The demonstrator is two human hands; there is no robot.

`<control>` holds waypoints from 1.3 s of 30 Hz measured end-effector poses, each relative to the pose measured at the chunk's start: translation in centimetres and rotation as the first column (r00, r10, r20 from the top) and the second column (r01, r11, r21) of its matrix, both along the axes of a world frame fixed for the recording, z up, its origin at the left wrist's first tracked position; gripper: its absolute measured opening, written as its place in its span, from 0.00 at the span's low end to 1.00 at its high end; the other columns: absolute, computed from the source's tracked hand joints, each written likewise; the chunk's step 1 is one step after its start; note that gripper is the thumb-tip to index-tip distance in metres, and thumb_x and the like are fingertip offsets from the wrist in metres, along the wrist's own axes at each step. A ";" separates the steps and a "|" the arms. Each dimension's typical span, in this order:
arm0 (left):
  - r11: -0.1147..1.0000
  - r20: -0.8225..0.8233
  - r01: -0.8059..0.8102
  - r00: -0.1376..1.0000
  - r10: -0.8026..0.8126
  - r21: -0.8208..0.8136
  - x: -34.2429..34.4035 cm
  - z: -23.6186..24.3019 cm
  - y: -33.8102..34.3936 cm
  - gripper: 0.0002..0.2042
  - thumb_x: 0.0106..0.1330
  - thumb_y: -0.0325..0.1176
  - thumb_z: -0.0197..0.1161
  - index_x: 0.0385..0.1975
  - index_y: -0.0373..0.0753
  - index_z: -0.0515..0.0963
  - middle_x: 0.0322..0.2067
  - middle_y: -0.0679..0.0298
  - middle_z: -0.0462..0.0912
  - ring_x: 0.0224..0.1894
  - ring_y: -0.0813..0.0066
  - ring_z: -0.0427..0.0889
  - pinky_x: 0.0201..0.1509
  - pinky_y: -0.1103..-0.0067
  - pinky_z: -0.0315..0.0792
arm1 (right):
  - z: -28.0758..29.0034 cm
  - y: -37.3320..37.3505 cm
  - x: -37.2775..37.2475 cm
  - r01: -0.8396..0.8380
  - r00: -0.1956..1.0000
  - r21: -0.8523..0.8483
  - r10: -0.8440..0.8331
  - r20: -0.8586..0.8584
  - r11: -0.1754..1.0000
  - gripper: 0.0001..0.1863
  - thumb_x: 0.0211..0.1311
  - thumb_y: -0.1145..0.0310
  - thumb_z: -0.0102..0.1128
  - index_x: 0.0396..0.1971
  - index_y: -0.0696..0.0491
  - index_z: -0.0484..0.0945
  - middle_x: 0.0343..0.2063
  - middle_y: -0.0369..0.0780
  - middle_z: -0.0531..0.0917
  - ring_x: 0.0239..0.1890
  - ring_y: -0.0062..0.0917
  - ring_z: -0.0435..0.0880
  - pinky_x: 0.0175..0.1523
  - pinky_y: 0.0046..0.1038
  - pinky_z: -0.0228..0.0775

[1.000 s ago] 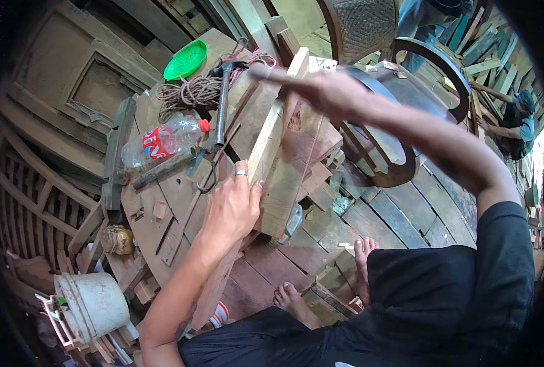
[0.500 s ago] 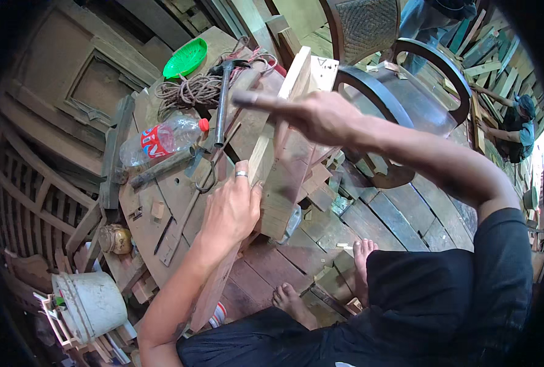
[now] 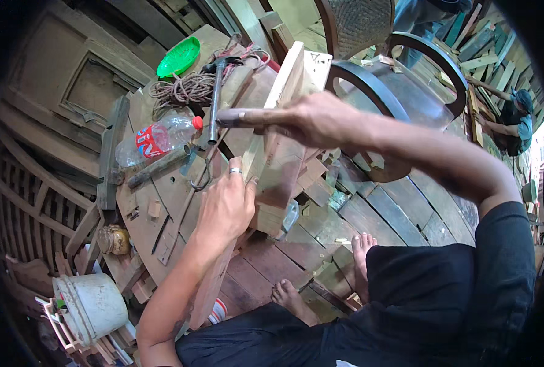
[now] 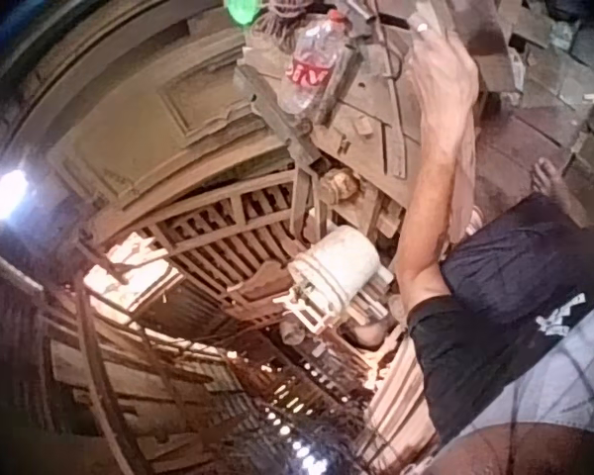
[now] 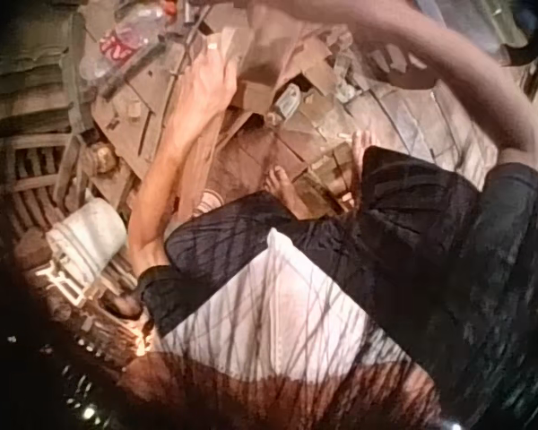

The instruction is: The person uses a chisel and a wooden mallet to carve and shape a piece of wood clamped to a workbench. They repeatedly strike the chisel to remove wood shavings and refine the surface.

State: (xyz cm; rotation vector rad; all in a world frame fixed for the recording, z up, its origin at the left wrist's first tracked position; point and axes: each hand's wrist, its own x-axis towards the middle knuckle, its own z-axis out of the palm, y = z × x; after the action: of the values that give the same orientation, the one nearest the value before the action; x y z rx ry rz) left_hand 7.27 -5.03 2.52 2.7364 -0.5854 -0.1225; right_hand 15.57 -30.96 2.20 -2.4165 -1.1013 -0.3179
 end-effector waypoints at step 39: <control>1.000 -0.046 -0.015 0.999 0.016 0.027 0.0 0.6 -0.1 0.18 0.75 0.36 0.54 0.54 0.28 0.66 0.43 0.34 0.83 0.39 0.32 0.85 0.44 0.48 0.78 | 1.0 0.5 -2.3 -0.001 0.995 -0.059 -0.005 -0.100 0.998 0.31 0.66 0.72 0.60 0.69 0.35 0.74 0.32 0.51 0.86 0.28 0.47 0.85 0.36 0.46 0.78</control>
State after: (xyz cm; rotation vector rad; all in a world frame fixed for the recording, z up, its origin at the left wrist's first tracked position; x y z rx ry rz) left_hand 7.22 -5.13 3.12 2.7553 -0.5537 -0.1910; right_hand 13.25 -30.42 3.17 -2.4568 -1.0775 -0.1644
